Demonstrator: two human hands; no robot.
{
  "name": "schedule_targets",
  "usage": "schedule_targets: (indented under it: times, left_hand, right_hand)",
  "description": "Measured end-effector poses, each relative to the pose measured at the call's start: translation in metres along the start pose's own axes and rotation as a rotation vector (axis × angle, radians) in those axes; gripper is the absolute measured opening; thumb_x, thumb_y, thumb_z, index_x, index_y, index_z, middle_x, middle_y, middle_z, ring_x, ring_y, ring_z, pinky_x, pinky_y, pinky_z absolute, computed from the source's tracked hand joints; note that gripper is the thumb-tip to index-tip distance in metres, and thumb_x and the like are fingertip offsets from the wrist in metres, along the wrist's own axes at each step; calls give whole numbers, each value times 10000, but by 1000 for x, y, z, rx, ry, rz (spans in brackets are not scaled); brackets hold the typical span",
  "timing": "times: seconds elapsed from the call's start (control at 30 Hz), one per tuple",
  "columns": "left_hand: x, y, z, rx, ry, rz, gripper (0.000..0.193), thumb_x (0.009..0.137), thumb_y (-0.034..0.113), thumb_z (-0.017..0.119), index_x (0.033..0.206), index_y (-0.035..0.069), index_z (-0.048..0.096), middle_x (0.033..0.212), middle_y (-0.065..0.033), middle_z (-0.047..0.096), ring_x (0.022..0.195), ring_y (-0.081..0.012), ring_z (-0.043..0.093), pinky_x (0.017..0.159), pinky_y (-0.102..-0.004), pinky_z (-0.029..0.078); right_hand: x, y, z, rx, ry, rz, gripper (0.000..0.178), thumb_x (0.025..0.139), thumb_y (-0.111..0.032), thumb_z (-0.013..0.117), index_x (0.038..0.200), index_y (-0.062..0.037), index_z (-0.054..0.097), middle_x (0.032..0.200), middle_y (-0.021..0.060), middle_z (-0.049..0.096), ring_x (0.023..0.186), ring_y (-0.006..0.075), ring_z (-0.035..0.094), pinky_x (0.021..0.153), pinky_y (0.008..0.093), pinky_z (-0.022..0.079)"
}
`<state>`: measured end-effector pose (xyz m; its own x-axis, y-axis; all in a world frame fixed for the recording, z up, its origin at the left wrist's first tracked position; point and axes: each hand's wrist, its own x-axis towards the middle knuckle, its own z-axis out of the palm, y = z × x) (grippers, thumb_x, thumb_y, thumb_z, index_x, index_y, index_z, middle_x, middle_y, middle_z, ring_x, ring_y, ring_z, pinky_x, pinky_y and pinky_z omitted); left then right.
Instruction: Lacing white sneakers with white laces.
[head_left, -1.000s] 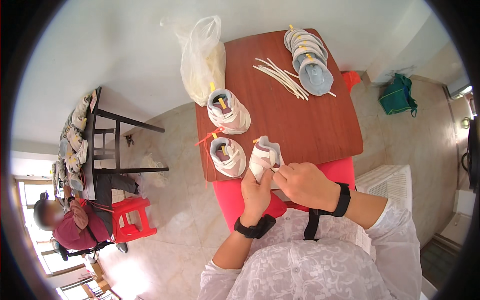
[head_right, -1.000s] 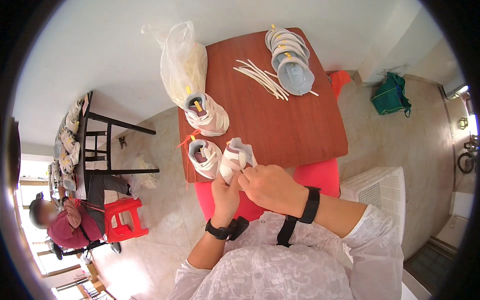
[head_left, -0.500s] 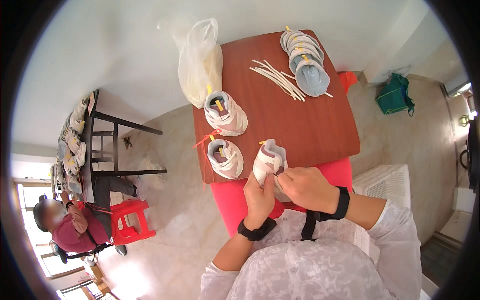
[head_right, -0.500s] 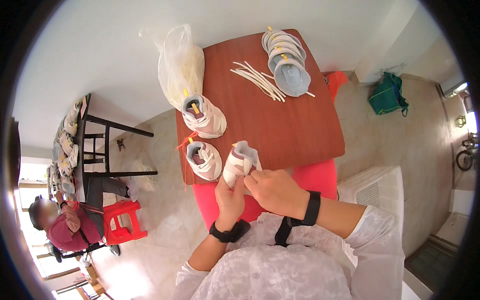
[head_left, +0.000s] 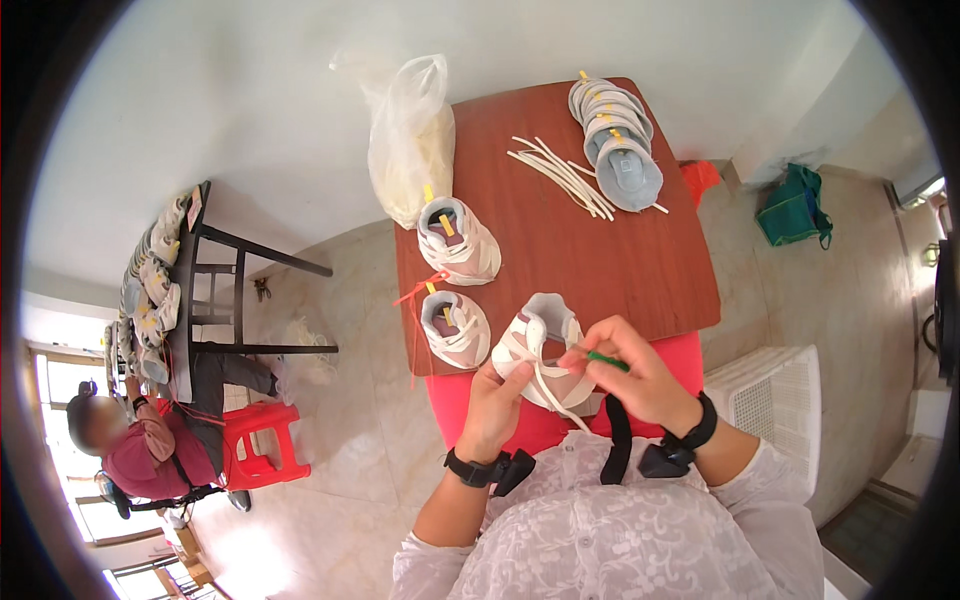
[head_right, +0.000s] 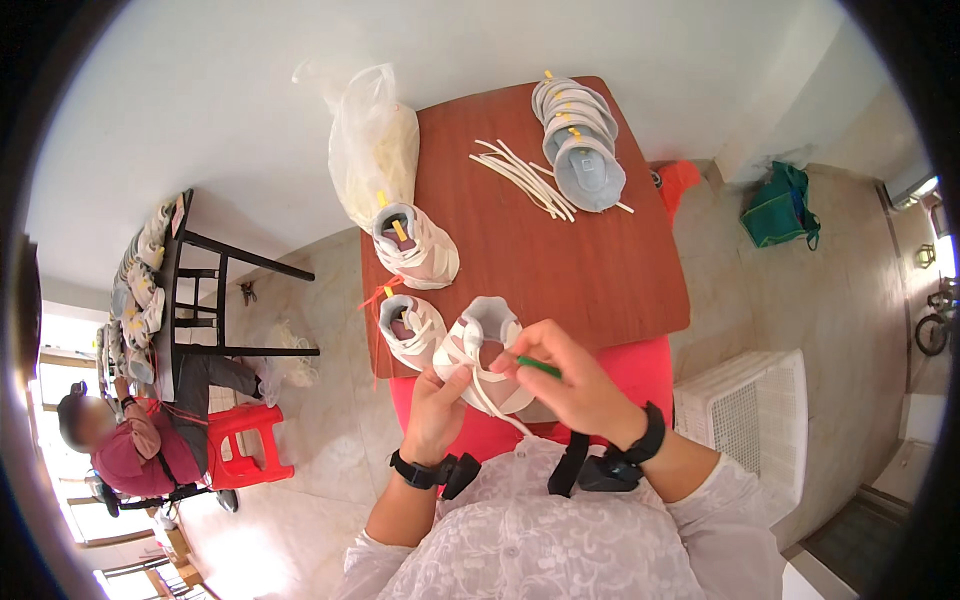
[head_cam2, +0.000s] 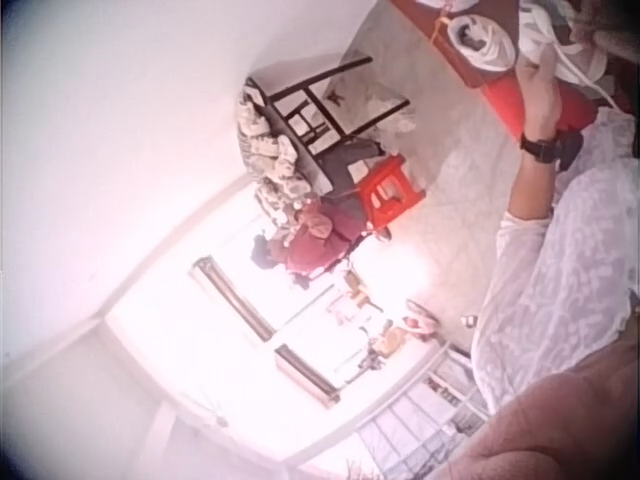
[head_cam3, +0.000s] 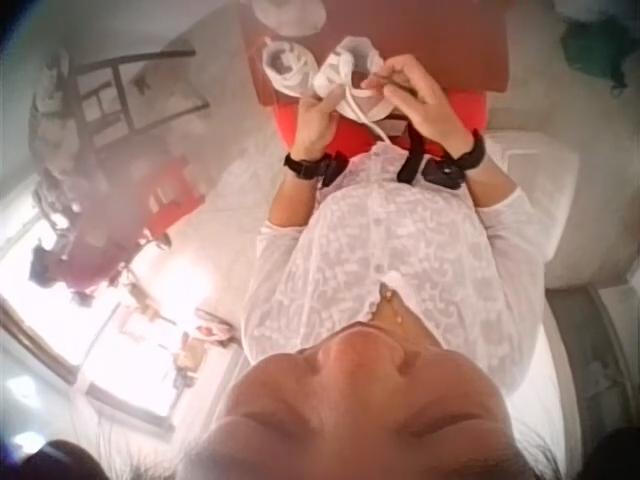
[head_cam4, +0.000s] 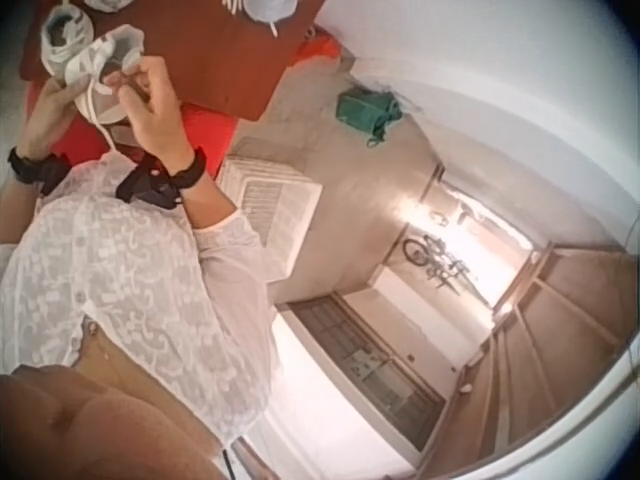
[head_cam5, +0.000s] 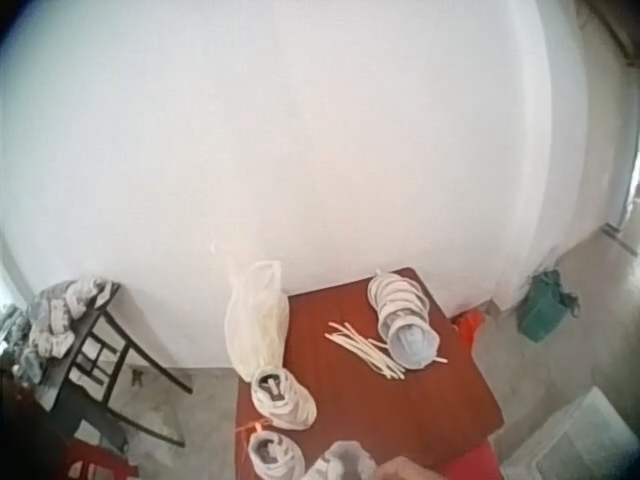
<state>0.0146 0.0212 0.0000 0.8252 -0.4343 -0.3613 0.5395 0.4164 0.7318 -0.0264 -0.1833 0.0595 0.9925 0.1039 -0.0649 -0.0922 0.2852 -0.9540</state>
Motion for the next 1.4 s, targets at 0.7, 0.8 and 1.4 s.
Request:
schedule_targets:
  times: [0.7,0.8,1.4]
  left_hand:
    - [-9,-13,14,4,-35,15,338,932,59,567,1264,19,513,1213,-64,602,1111,-172,567,971,-350,432]
    - [-11,-6,24,48,-16,53,348,932,55,568,1271,15,505,1213,-66,602,1116,-172,563,973,-346,426]
    - [-11,7,15,99,38,95,366,924,49,583,1279,0,508,1222,-62,594,1111,-138,553,978,-312,418]
  right_hand:
    - [20,17,2,-988,43,-327,116,733,-157,659,780,-69,600,706,76,594,637,289,602,538,399,465]
    - [19,15,0,-1014,139,-298,120,724,-137,647,748,-60,558,697,85,580,625,293,596,533,397,461]
    - [-12,-13,-43,-818,14,-109,61,731,-61,640,773,-34,605,690,94,544,595,266,564,533,343,438]
